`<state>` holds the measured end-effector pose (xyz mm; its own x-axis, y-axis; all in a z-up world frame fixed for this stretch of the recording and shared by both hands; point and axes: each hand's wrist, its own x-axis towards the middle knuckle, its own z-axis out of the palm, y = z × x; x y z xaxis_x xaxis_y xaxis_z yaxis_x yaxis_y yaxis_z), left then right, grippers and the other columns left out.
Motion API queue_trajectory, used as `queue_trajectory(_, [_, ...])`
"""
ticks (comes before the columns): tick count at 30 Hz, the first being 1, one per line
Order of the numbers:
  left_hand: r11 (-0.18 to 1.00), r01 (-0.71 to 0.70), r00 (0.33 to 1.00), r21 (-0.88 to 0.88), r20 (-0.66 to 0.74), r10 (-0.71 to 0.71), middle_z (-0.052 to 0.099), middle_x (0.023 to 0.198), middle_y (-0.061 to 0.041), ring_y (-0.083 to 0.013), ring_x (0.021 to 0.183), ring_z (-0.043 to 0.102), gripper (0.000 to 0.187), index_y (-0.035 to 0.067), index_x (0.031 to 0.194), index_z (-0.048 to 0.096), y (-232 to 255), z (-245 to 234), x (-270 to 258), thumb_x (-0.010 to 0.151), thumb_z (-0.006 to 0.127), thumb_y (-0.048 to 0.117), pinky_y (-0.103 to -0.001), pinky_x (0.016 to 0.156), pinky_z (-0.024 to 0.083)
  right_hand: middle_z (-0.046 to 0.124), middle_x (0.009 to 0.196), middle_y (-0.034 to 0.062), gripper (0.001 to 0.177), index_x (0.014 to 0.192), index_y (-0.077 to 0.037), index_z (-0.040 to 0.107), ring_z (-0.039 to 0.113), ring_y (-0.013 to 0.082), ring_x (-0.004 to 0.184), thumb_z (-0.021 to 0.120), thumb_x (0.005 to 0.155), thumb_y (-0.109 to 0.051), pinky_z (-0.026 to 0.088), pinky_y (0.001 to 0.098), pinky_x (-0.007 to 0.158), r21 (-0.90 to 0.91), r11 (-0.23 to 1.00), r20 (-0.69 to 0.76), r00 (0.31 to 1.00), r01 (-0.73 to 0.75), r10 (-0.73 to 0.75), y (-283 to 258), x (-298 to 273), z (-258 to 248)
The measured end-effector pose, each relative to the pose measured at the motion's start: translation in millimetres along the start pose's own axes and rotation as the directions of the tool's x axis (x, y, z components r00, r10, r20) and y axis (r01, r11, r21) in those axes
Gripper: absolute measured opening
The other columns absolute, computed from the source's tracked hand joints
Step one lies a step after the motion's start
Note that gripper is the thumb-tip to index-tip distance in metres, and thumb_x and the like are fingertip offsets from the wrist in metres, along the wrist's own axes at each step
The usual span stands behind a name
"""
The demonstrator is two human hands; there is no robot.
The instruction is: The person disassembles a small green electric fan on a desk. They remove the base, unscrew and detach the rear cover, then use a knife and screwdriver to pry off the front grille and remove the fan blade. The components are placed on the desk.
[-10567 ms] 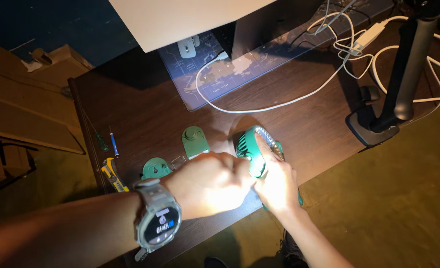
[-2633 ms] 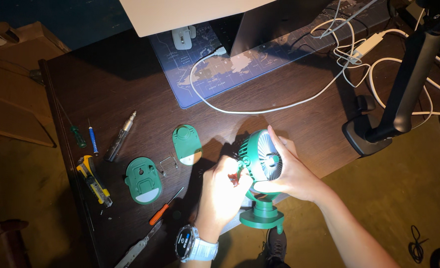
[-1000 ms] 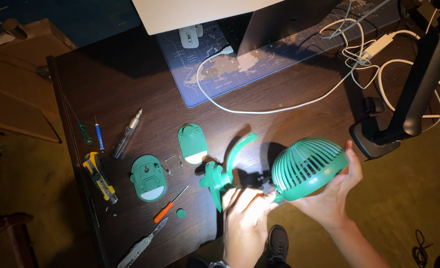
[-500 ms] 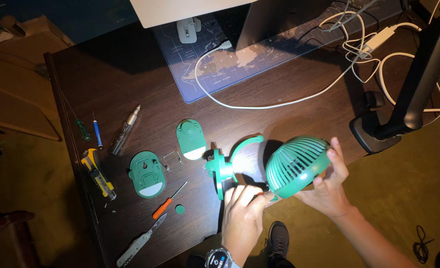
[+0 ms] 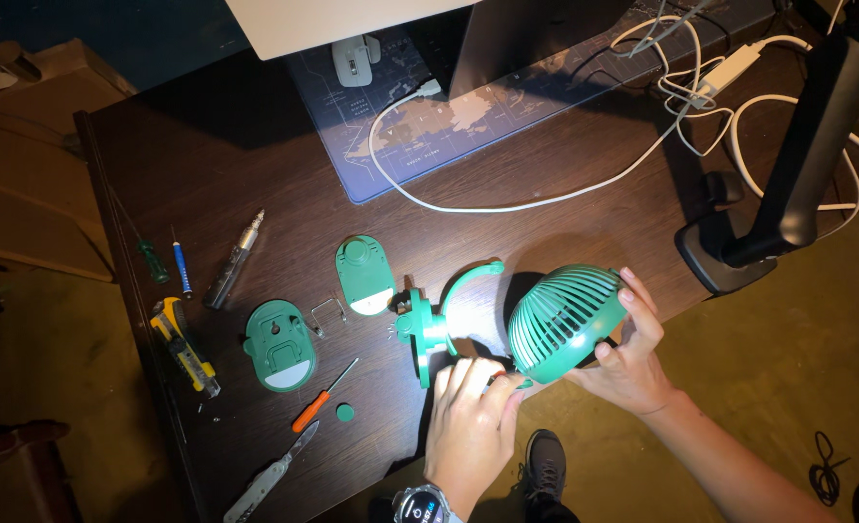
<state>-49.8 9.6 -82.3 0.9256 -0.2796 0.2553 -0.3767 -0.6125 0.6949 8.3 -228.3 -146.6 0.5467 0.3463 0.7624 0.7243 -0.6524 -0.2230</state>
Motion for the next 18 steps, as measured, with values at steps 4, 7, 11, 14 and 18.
queue_trajectory(4, [0.999, 0.014, 0.999, 0.036, -0.052, -0.012, 0.065, 0.099, -0.008, -0.0287, 0.096, 0.06, 0.014, 0.006, 0.1, 0.075, 3, 5, 2, 0.088, 0.074, 0.013, -0.042, 0.084, 0.045, 0.016, 0.151, 0.0152, 0.145, 0.162, -0.051, 0.007, 0.029, 0.0451, 0.142, 0.104, 0.056, -0.03, 0.04, 0.06, 0.117, 0.002, 1.0, -0.009, 1.0, 0.03, -0.03, 3, 3, 2])
queue_trajectory(7, [0.998, 0.05, 0.998, 0.041, -0.045, -0.048, 0.065, 0.097, -0.007, -0.0284, 0.093, 0.059, 0.014, 0.005, 0.099, 0.076, 4, 9, 3, 0.087, 0.074, 0.013, -0.041, 0.081, 0.045, 0.017, 0.15, 0.015, 0.144, 0.161, -0.05, 0.007, 0.029, 0.0462, 0.142, 0.103, 0.056, -0.027, 0.041, 0.0596, 0.117, 0.011, 1.0, -0.007, 1.0, 0.022, -0.022, 5, 3, 2])
queue_trajectory(11, [0.998, 0.049, 0.997, 0.037, -0.061, -0.047, 0.064, 0.097, -0.007, -0.0275, 0.092, 0.059, 0.011, 0.007, 0.097, 0.077, 4, 12, 3, 0.087, 0.073, 0.009, -0.04, 0.079, 0.047, 0.017, 0.15, 0.0142, 0.145, 0.162, -0.049, 0.006, 0.03, 0.0468, 0.143, 0.102, 0.057, -0.024, 0.04, 0.0592, 0.117, 0.02, 1.0, 0.01, 1.0, 0.02, -0.02, 8, 2, 0])
queue_trajectory(14, [0.999, 0.044, 0.996, 0.03, -0.079, -0.042, 0.065, 0.097, -0.007, -0.0278, 0.091, 0.06, 0.013, 0.006, 0.097, 0.077, 6, 13, 3, 0.085, 0.072, 0.008, -0.04, 0.078, 0.048, 0.017, 0.149, 0.0145, 0.145, 0.162, -0.046, 0.006, 0.026, 0.0496, 0.147, 0.101, 0.056, -0.021, 0.038, 0.0604, 0.119, 0.049, 0.999, 0.024, 1.0, -0.009, 0.007, 8, 0, -3])
queue_trajectory(18, [0.999, 0.045, 0.995, 0.015, -0.087, -0.043, 0.066, 0.095, -0.007, -0.0278, 0.09, 0.061, 0.012, 0.005, 0.096, 0.076, 13, 15, 6, 0.085, 0.073, 0.007, -0.041, 0.078, 0.048, 0.018, 0.15, 0.0146, 0.133, 0.158, -0.038, 0.016, 0.019, 0.0537, 0.153, 0.098, 0.056, -0.012, 0.036, 0.06, 0.122, 0.073, 0.989, 0.032, 0.991, -0.129, 0.127, -3, -2, -11])
